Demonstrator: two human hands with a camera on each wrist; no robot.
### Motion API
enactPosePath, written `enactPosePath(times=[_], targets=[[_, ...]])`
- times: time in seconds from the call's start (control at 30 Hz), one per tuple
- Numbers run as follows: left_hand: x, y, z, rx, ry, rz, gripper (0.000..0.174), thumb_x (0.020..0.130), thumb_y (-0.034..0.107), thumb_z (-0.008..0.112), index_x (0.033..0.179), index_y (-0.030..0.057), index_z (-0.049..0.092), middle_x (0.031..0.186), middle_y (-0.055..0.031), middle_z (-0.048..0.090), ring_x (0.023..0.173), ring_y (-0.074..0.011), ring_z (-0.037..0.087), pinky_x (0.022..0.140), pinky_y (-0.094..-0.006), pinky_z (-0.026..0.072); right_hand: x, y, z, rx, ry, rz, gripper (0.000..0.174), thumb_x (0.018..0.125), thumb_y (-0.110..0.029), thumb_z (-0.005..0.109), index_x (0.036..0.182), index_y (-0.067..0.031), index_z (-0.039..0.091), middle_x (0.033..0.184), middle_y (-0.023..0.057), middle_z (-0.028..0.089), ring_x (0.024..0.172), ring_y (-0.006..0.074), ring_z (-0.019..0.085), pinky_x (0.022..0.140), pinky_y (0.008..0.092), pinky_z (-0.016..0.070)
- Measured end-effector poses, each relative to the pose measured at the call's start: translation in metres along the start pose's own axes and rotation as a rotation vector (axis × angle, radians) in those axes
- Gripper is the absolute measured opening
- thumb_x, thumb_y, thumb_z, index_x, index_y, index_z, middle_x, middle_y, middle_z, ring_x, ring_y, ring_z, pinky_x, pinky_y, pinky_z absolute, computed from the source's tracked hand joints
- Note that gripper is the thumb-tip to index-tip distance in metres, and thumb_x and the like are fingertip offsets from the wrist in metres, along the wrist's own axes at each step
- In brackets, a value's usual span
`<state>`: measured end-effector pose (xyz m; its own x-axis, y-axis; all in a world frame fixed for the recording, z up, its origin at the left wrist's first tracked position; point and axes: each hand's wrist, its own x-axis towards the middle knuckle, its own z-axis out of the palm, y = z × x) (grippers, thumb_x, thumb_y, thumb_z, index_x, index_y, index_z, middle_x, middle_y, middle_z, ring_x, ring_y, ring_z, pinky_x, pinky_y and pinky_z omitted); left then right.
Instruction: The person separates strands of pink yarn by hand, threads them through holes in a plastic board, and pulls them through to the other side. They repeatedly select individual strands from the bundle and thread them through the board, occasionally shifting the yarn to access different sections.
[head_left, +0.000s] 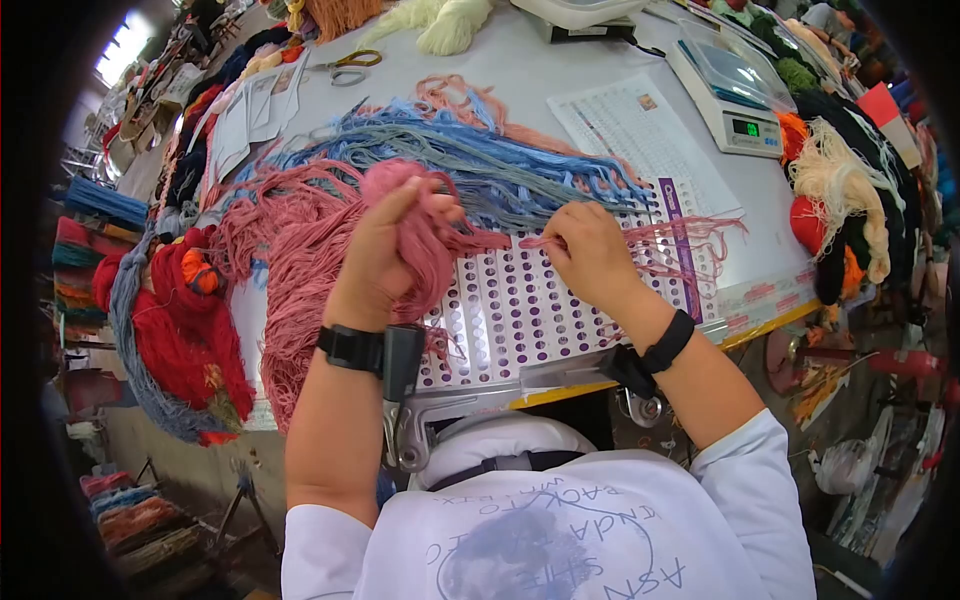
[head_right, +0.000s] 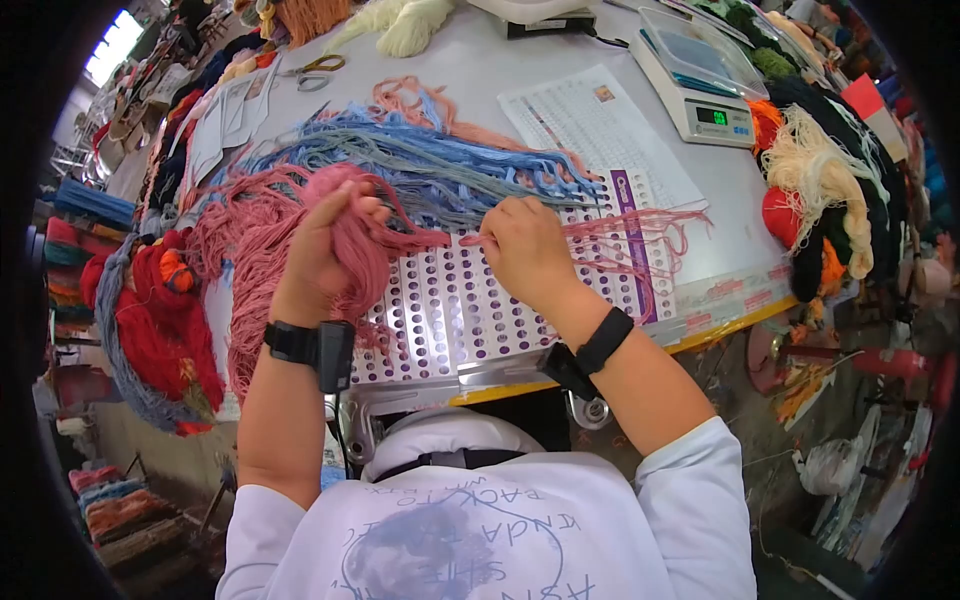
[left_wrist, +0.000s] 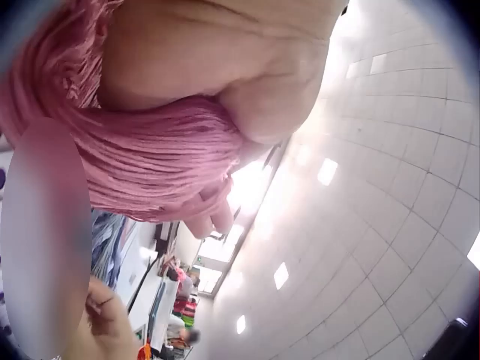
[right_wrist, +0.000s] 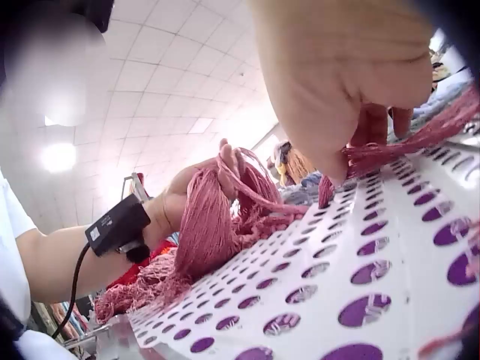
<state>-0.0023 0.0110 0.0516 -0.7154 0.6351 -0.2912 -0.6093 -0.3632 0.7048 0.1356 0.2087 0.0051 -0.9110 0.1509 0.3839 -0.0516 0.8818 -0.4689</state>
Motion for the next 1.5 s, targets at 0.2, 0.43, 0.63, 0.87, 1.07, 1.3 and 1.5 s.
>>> enactPosePath(times=[0.2, 0.43, 0.63, 0.87, 1.07, 1.3, 1.5], targets=[[0.006, -0.053, 0.031, 0.528, -0.271, -0.096, 0.015, 0.082, 0.003, 0.057, 0.096, -0.0039, 0.057, 0.085, -0.0131, 0.064, 0.061, -0.0159, 0.061, 0.059, -0.0282, 0.0510, 0.009, -0.010, -0.013, 0.310, -0.183, 0.249, 0.012, 0.087, -0.015, 0.052, 0.094, -0.0057, 0.051, 0.081, 0.0184, 0.061, 0.080, 0.0382, 0.059, 0.068, 0.0460, 0.0446], [0.001, -0.040, 0.012, 0.824, -0.120, 0.101, 0.017, 0.086, 0.010, 0.058, 0.100, -0.0002, 0.059, 0.072, -0.0037, 0.060, 0.063, -0.0119, 0.059, 0.055, -0.0241, 0.0459, 0.003, 0.010, 0.005, 0.290, -0.233, 0.193, 0.018, 0.083, -0.006, 0.051, 0.100, -0.0037, 0.051, 0.086, 0.0158, 0.062, 0.082, 0.0333, 0.061, 0.071, 0.0384, 0.0467], [-0.020, 0.104, -0.092, 0.431, 0.204, 0.261, 0.014, 0.087, 0.008, 0.058, 0.101, 0.0055, 0.057, 0.065, 0.0028, 0.050, 0.054, -0.0072, 0.046, 0.049, -0.0214, 0.0398, 0.006, 0.011, 0.004, 0.321, -0.295, 0.266, 0.016, 0.083, -0.012, 0.056, 0.097, -0.0046, 0.054, 0.078, 0.0103, 0.062, 0.075, 0.0258, 0.060, 0.068, 0.0346, 0.0458], [-0.011, 0.165, -0.096, 0.488, 0.569, 0.639, 0.015, 0.088, 0.008, 0.056, 0.102, 0.0036, 0.059, 0.069, 0.0004, 0.055, 0.056, -0.0070, 0.050, 0.052, -0.0210, 0.0446, 0.008, 0.000, -0.003, 0.276, -0.308, 0.308, 0.019, 0.083, -0.019, 0.057, 0.096, -0.0050, 0.058, 0.082, 0.0103, 0.064, 0.078, 0.0283, 0.062, 0.071, 0.0379, 0.0474], [-0.058, 0.075, -0.006, 0.125, -0.364, -0.017, 0.033, 0.091, 0.016, 0.048, 0.116, -0.0051, 0.051, 0.117, -0.0167, 0.056, 0.089, -0.0186, 0.059, 0.072, -0.0284, 0.0489, 0.012, -0.060, -0.028, 0.711, -0.242, 0.405, 0.021, 0.082, -0.016, 0.065, 0.096, -0.0014, 0.062, 0.068, 0.0033, 0.060, 0.063, 0.0099, 0.055, 0.057, 0.0256, 0.0442], [-0.095, 0.016, 0.041, -0.061, -0.355, -0.236, 0.059, 0.090, 0.026, 0.040, 0.136, -0.0090, 0.029, 0.141, -0.0203, 0.035, 0.127, -0.0285, 0.039, 0.107, -0.0394, 0.0296, 0.000, -0.128, -0.045, 1.246, -0.365, 0.368, 0.021, 0.086, -0.008, 0.062, 0.104, 0.0014, 0.059, 0.095, 0.0026, 0.059, 0.082, 0.0060, 0.054, 0.072, 0.0202, 0.0446], [-0.104, 0.023, 0.028, 0.006, -0.366, -0.153, 0.058, 0.088, 0.026, 0.044, 0.132, -0.0101, 0.035, 0.134, -0.0207, 0.043, 0.121, -0.0265, 0.046, 0.102, -0.0379, 0.0366, -0.006, -0.137, -0.043, 1.420, -0.225, 0.443, 0.014, 0.088, -0.010, 0.059, 0.094, 0.0025, 0.063, 0.078, 0.0018, 0.060, 0.072, 0.0067, 0.054, 0.065, 0.0218, 0.0434]])
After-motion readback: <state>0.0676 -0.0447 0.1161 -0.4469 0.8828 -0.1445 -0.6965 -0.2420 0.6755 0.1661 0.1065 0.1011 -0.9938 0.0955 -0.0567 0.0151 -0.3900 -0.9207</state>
